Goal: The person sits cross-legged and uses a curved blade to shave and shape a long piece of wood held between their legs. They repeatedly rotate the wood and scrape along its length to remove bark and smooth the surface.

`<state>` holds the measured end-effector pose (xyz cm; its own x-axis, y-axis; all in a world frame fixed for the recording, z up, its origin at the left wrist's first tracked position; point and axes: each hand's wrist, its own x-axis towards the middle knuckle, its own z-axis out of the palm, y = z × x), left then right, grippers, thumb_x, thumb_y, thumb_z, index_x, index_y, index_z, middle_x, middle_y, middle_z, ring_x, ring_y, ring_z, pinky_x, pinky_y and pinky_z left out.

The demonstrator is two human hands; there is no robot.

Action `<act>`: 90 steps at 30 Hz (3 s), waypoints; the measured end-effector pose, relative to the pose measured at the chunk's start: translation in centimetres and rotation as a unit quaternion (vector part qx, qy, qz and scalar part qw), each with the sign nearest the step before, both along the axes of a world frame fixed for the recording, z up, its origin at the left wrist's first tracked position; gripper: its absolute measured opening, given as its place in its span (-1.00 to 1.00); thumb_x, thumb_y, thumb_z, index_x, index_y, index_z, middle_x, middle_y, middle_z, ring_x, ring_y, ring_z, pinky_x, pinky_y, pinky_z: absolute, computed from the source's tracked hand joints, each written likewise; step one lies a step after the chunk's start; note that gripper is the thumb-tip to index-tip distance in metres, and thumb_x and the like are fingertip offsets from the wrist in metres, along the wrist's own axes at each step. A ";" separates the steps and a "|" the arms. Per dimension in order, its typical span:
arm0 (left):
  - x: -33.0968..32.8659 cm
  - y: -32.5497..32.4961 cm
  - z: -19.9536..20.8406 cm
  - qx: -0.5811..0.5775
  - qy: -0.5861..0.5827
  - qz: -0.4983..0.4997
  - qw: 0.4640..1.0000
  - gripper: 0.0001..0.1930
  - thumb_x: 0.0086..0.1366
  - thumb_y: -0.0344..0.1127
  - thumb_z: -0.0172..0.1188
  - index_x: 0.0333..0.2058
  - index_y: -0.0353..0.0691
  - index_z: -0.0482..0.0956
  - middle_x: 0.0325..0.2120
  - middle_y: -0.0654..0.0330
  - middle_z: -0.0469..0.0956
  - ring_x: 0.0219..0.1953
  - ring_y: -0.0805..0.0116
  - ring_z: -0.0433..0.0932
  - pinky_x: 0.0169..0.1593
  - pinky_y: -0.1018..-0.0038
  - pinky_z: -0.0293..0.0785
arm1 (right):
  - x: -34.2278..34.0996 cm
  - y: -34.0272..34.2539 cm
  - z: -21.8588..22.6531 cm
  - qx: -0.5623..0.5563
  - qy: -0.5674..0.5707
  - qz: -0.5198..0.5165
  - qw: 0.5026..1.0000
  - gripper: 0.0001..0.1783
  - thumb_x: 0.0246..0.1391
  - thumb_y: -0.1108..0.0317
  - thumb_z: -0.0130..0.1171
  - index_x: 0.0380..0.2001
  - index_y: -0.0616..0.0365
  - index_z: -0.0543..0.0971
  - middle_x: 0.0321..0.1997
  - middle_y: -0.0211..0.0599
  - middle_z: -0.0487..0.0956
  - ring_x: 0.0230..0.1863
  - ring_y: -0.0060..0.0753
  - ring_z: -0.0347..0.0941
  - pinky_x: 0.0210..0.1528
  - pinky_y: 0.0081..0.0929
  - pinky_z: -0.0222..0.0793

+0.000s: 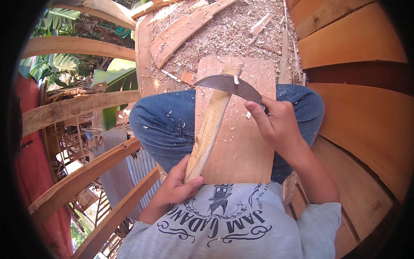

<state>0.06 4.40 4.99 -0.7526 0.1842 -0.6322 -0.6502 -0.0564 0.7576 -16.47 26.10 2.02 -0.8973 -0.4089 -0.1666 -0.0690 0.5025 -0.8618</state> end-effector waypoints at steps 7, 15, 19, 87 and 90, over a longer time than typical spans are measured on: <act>0.5 -5.1 -2.6 0.073 0.006 -0.020 0.997 -0.52 0.18 -0.28 0.22 0.02 -0.41 0.36 -0.32 0.24 0.48 -0.28 0.58 0.40 -0.19 0.60 0.34 | -0.1 2.2 2.8 -0.218 -0.276 0.126 0.928 -0.76 0.06 0.33 0.19 -0.30 0.28 0.46 -0.49 -0.44 0.44 -0.55 -0.70 0.26 -0.49 -0.62 0.22; -0.3 -6.0 -3.6 0.016 0.079 -0.016 0.997 -0.65 0.14 -0.24 0.27 -0.19 -0.36 0.48 -0.50 0.33 0.44 -0.41 0.60 0.34 -0.31 0.60 0.30 | 2.5 2.0 0.1 -0.094 0.004 0.126 0.988 -0.60 -0.04 0.52 0.24 -0.09 0.26 0.42 -0.45 -0.33 0.55 -0.58 -0.70 0.38 -0.55 -0.72 0.24; -0.3 -6.4 -4.5 -0.007 0.105 -0.041 0.994 -0.67 0.13 -0.24 0.27 -0.23 -0.36 0.48 -0.51 0.31 0.44 -0.43 0.59 0.33 -0.33 0.59 0.30 | 3.7 1.2 -0.9 -0.098 0.077 0.089 0.988 -0.62 -0.06 0.51 0.27 -0.13 0.26 0.43 -0.54 -0.34 0.51 -0.61 -0.61 0.42 -0.58 -0.65 0.28; -1.3 -5.6 -4.9 -0.054 0.141 -0.017 0.988 -0.55 0.09 -0.26 0.29 -0.11 -0.46 0.46 -0.47 0.17 0.52 -0.46 0.53 0.46 -0.35 0.60 0.35 | 3.8 0.3 -1.0 -0.164 -0.066 -0.015 0.984 -0.72 -0.04 0.47 0.26 -0.23 0.28 0.49 -0.54 -0.47 0.50 -0.59 -0.78 0.30 -0.55 -0.75 0.18; -1.3 -5.5 -4.9 -0.052 0.140 -0.008 0.989 -0.55 0.09 -0.27 0.28 -0.11 -0.45 0.46 -0.49 0.18 0.51 -0.47 0.53 0.45 -0.36 0.60 0.34 | 3.9 0.2 -1.0 -0.172 -0.098 0.010 0.980 -0.73 -0.04 0.46 0.26 -0.23 0.28 0.49 -0.55 -0.49 0.49 -0.60 -0.80 0.29 -0.57 -0.75 0.16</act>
